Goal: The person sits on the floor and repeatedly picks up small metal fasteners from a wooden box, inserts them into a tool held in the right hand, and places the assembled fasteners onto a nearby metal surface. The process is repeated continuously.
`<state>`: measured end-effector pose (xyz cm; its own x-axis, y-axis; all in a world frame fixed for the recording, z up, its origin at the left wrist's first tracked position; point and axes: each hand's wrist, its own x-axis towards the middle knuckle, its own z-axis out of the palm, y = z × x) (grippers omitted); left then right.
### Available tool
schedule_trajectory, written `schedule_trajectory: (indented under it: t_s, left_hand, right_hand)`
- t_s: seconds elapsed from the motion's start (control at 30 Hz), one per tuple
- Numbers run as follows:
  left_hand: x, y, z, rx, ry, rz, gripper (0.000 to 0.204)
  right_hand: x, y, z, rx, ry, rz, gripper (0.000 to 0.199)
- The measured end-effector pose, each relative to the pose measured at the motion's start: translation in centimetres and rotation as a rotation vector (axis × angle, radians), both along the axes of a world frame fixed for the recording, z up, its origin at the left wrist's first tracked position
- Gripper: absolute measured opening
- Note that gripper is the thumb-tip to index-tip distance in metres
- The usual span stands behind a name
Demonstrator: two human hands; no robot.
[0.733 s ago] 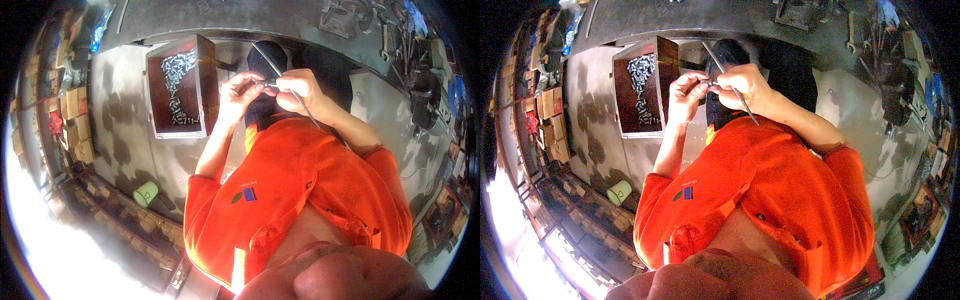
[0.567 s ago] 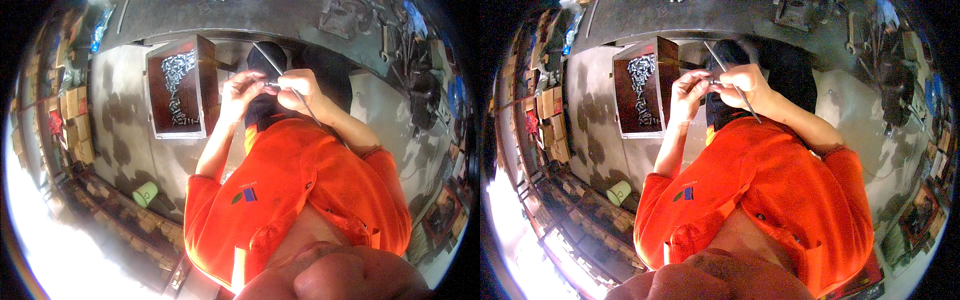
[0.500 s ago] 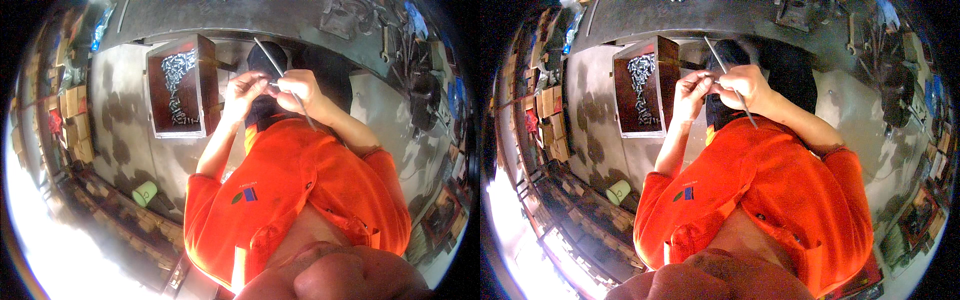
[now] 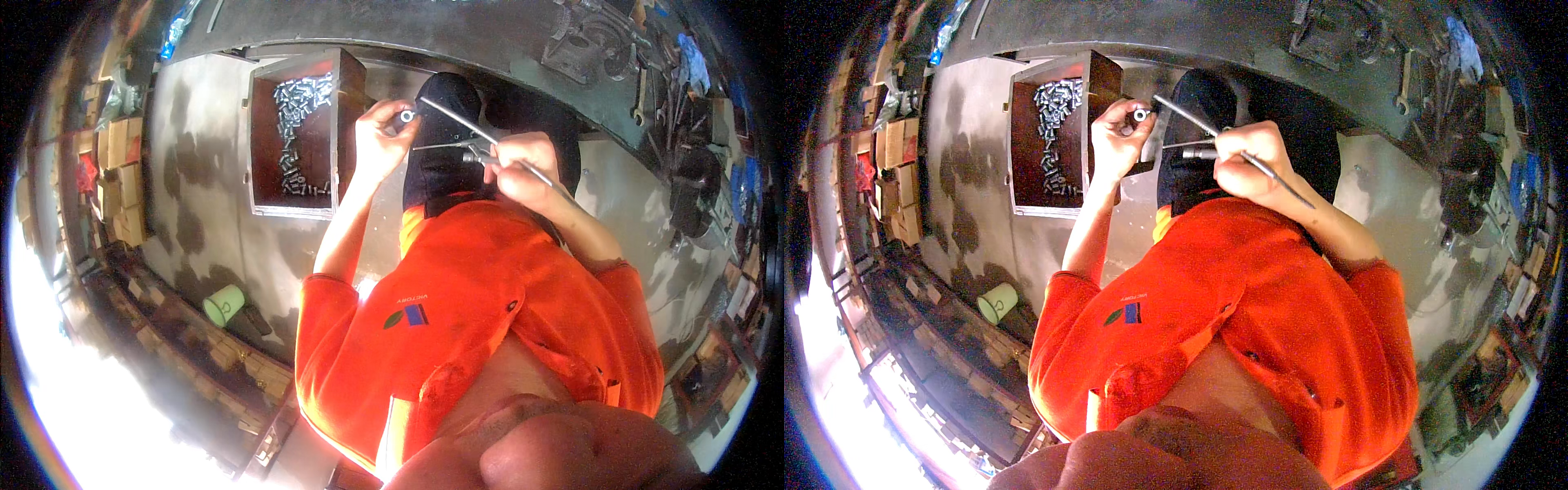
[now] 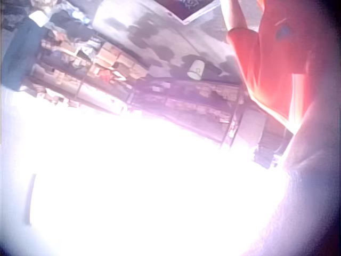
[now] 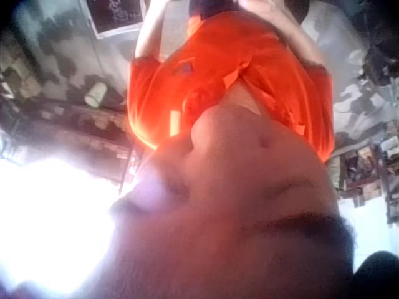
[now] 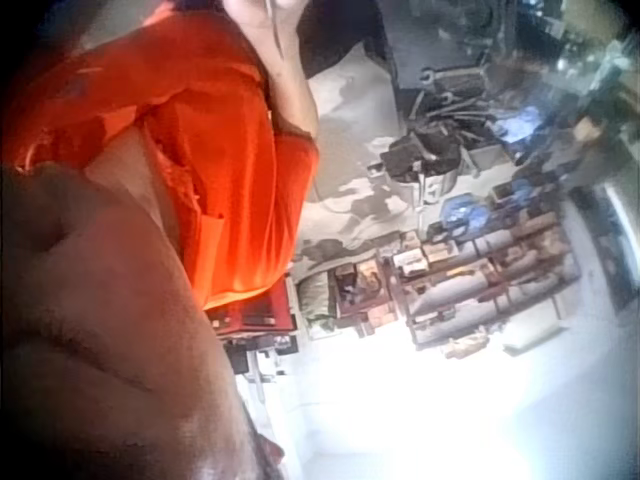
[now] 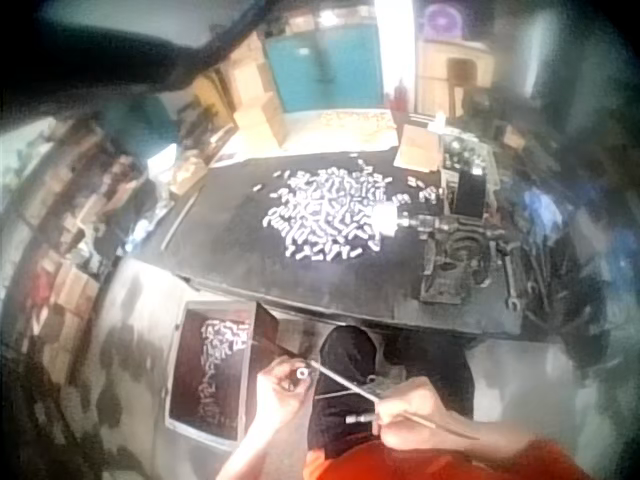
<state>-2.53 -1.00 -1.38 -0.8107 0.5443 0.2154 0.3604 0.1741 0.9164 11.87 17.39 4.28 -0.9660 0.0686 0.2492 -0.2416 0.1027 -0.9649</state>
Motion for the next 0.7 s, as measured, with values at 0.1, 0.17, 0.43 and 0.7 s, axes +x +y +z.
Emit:
schedule_trajectory:
  t_s: [0.1, 0.17, 0.43, 0.7]
  left_hand:
    - [-0.1, -0.2, 0.0, -0.124, 0.150, 0.035, 0.019]
    - [-0.1, -0.2, -0.2, -0.172, 0.213, 0.041, 0.021]
    - [0.3, 0.0, 0.2, -0.178, 0.434, -0.047, 0.026]
    - [-1.4, 2.2, -0.3, -0.254, 0.476, -0.174, 0.025]
  right_hand:
    - [0.1, -0.6, 0.8, 0.030, 0.058, 0.086, 0.025]
    - [0.3, -0.8, 1.1, 0.057, 0.035, 0.095, 0.024]
    - [-0.8, -1.5, -0.1, 0.043, -0.125, 0.095, 0.023]
    - [-2.8, -0.9, -1.7, 0.270, -0.003, -0.010, 0.019]
